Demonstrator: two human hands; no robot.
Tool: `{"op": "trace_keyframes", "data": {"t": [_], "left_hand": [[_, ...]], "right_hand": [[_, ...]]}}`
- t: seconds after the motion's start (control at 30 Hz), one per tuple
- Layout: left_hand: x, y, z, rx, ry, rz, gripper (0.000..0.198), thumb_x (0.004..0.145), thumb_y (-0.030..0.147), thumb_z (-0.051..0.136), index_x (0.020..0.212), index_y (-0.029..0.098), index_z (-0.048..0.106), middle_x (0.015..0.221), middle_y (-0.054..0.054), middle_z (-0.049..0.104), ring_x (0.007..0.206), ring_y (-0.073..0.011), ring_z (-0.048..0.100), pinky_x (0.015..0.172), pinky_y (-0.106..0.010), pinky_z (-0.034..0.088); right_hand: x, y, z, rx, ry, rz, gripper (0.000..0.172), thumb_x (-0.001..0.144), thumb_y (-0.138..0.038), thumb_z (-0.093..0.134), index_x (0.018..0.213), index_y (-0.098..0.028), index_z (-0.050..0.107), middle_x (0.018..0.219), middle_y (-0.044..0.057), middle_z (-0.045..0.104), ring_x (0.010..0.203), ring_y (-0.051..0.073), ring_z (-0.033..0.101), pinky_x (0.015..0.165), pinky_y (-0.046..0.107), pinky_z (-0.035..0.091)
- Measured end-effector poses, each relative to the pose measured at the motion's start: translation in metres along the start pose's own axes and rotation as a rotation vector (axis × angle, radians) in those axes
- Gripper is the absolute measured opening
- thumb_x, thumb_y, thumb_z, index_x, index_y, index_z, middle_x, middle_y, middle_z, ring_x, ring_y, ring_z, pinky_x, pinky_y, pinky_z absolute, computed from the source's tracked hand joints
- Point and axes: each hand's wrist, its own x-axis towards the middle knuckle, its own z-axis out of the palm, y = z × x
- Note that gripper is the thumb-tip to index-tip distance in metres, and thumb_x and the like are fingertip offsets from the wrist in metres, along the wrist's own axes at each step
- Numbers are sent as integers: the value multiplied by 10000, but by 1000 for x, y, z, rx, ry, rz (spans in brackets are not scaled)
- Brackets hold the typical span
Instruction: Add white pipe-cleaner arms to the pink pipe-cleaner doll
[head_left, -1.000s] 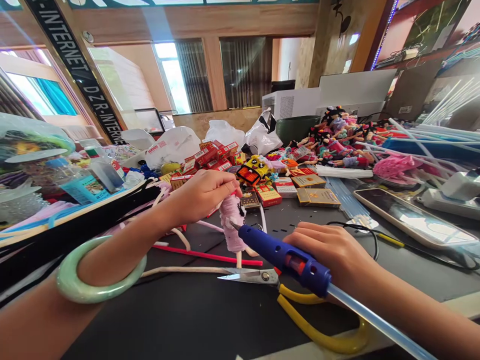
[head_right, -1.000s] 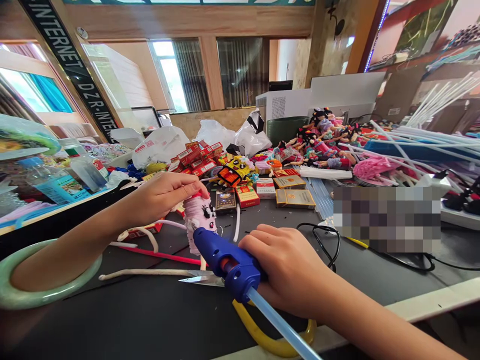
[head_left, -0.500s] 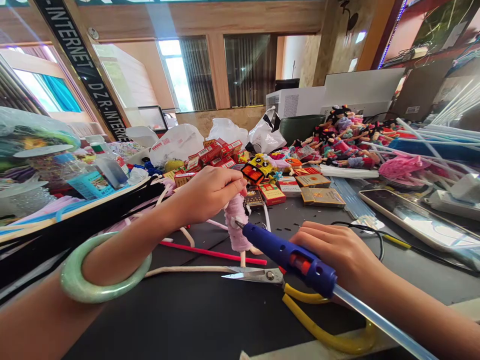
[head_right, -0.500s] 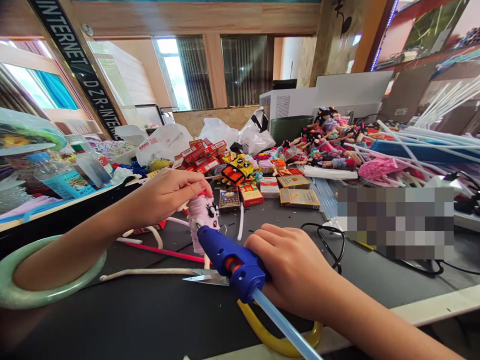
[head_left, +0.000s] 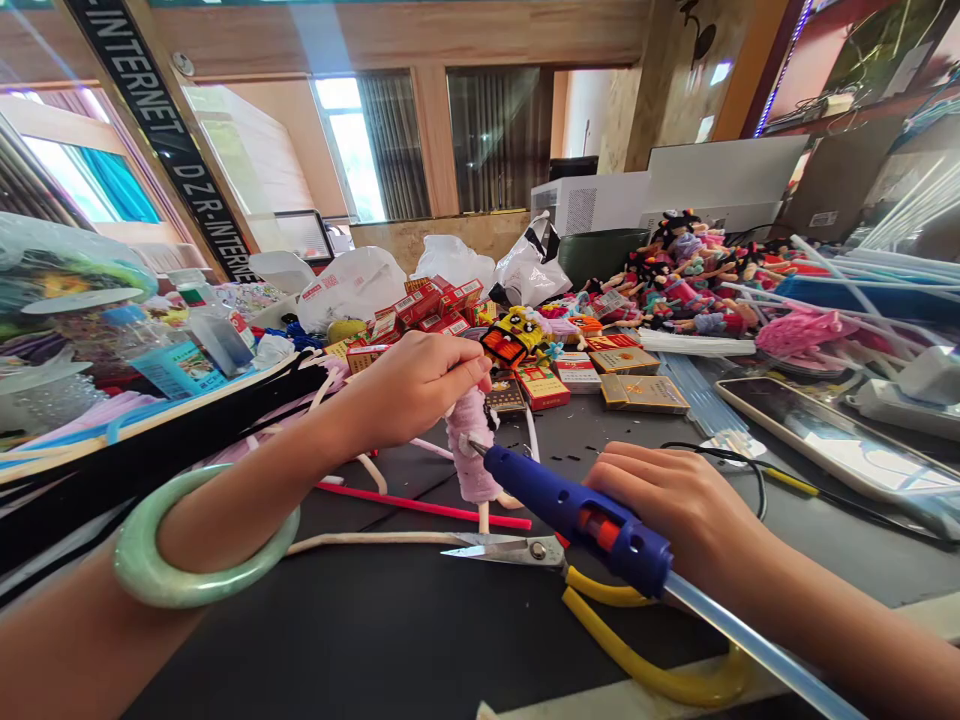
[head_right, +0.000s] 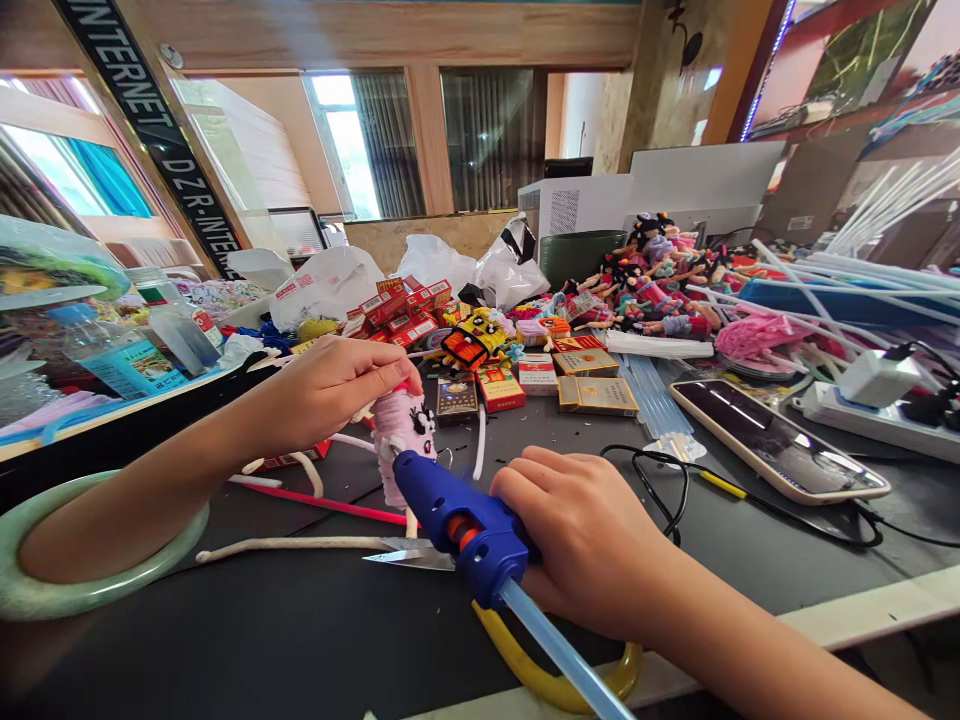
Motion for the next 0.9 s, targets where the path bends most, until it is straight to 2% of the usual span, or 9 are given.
{"op": "trace_keyframes", "data": {"t": [0.2,0.9], "left_hand": [[0,1,0,0,-2,-11,405,910,332,382,776,151,719,704,-28,675,682,-172,591,627,-266,371],[0,-2,0,4,-21,-27,404,909,334,378,783,150,715,682,-30,666,655,-168,584,625,-269,364]], "right_hand": [[-1,0,1,7,1,3,206,910,-226,395,713,-220,456,600,1,486,556,155,390,531,288,267],[-1,-2,-3,-11,-10,3,226,909,-211,408,684,-221,429,584,-12,454,539,147,359,525,284,240]]}}
